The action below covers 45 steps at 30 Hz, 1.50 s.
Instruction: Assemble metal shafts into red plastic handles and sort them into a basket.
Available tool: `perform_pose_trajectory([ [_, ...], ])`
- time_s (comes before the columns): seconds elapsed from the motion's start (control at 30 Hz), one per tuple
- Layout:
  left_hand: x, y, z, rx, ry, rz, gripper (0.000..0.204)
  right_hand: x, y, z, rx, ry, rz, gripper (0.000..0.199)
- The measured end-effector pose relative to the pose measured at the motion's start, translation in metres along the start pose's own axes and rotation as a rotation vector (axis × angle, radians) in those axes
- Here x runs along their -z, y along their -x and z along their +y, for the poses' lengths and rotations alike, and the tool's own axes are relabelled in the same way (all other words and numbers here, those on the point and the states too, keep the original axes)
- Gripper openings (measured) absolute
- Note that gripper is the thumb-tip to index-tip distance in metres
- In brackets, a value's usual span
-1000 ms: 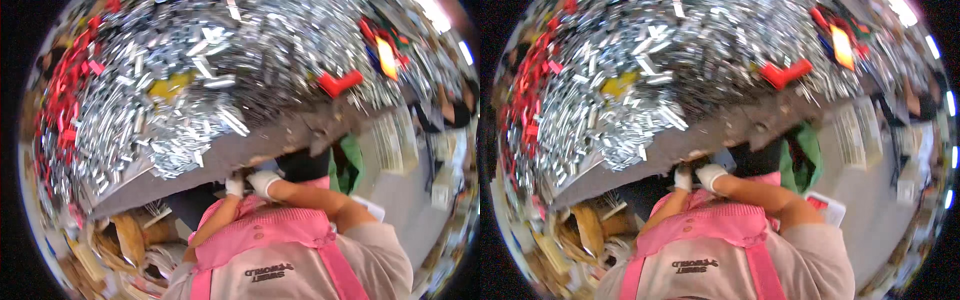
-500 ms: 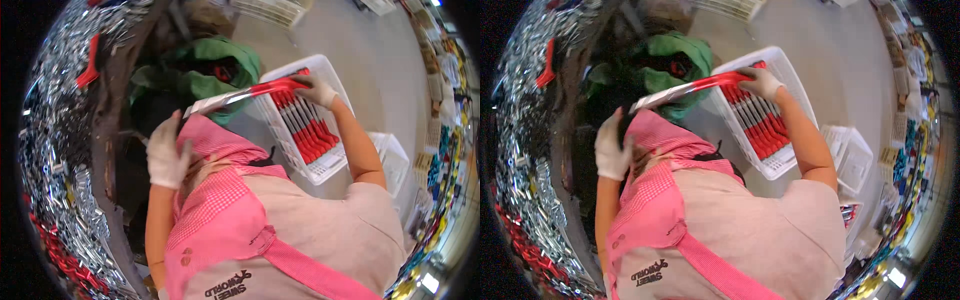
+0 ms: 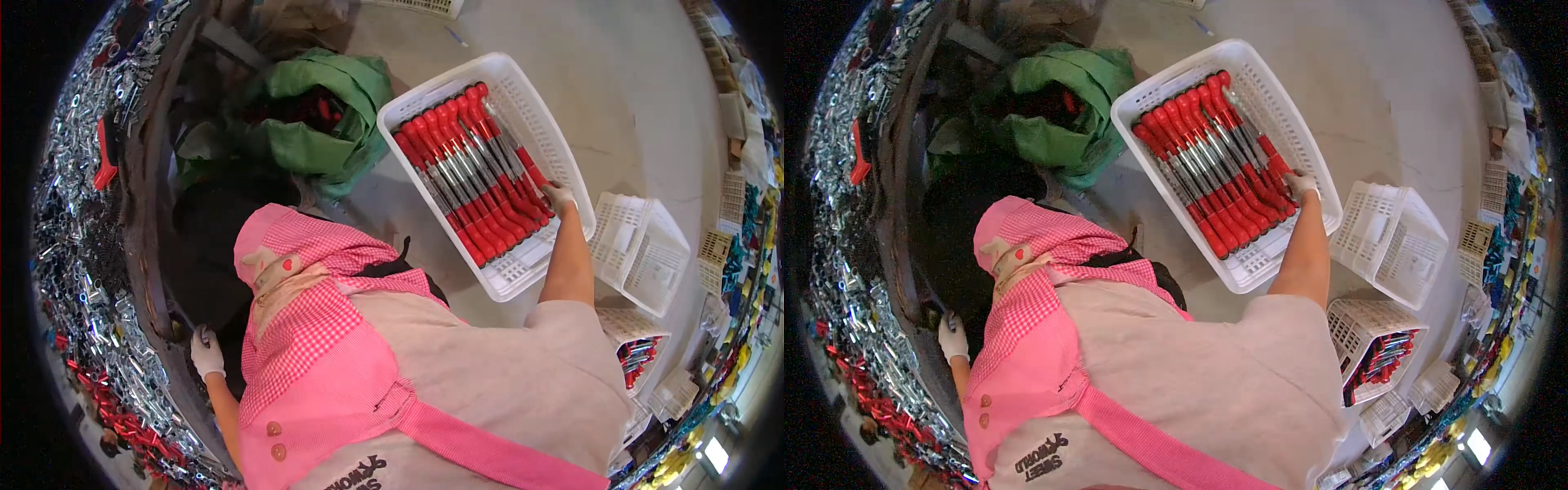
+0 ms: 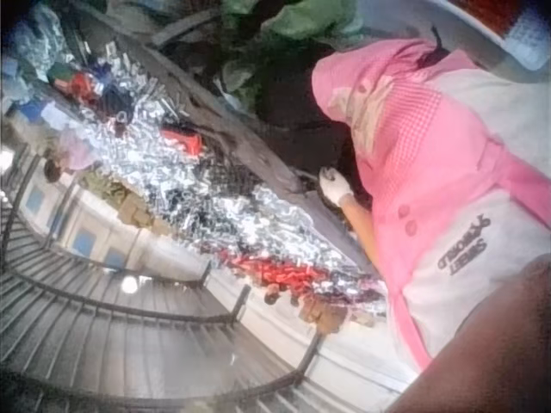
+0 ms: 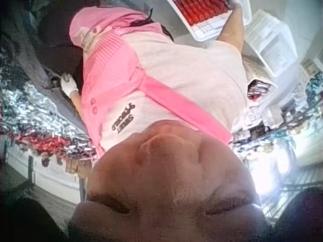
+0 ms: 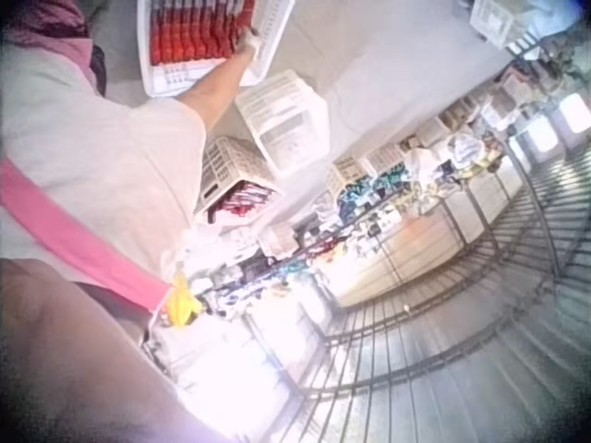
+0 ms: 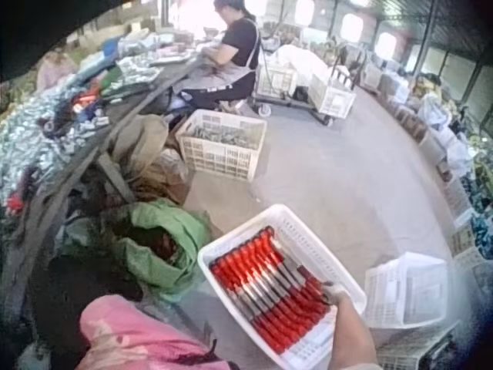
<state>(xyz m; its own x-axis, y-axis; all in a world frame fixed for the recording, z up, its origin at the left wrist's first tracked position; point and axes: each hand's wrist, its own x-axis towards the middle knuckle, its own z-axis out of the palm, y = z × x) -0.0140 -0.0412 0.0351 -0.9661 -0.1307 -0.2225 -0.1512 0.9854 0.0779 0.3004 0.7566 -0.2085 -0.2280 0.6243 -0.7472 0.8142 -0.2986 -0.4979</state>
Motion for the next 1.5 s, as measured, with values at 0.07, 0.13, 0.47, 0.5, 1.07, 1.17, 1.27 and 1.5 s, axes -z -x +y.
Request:
perform_pose_trajectory([
  [0.07, 0.019, 0.017, -0.023, 0.07, -0.069, 0.016, 0.029, -0.041, -0.001, -0.016, 0.037, 0.46, 0.023, 0.035],
  [0.13, 0.032, 0.022, -0.027, 0.081, -0.189, -0.075, 0.03, -0.061, -0.021, 0.004, -0.017, 0.925, 0.166, 0.035],
  [0.47, 0.064, 0.018, 0.023, -0.341, 0.01, 0.123, 0.021, -0.1, 0.024, -0.04, 0.608, 0.692, 0.446, 0.032],
  [0.5, 0.068, 0.019, 0.026, -0.426, 0.016, 0.255, 0.019, -0.132, 0.065, -0.089, 0.732, 0.515, 0.397, 0.03],
  [1.07, 0.139, -0.017, -0.126, 0.386, 0.011, 0.982, 0.023, -0.533, 0.566, -0.381, 2.253, 0.494, -1.038, 0.018],
  [1.17, 0.129, 0.006, -0.16, 0.368, 0.334, 1.214, 0.025, -0.591, 0.59, -0.368, 2.447, 0.429, -0.916, 0.018],
  [1.27, 0.082, 0.066, -0.164, 0.374, 0.483, 1.644, 0.016, -0.605, 0.614, -0.335, 2.484, 0.369, -1.026, 0.025],
  [1.5, -0.118, 0.14, -0.231, 1.165, 0.405, 0.848, 0.034, -0.613, 0.621, -0.298, 2.649, 0.575, -0.638, 0.039],
])
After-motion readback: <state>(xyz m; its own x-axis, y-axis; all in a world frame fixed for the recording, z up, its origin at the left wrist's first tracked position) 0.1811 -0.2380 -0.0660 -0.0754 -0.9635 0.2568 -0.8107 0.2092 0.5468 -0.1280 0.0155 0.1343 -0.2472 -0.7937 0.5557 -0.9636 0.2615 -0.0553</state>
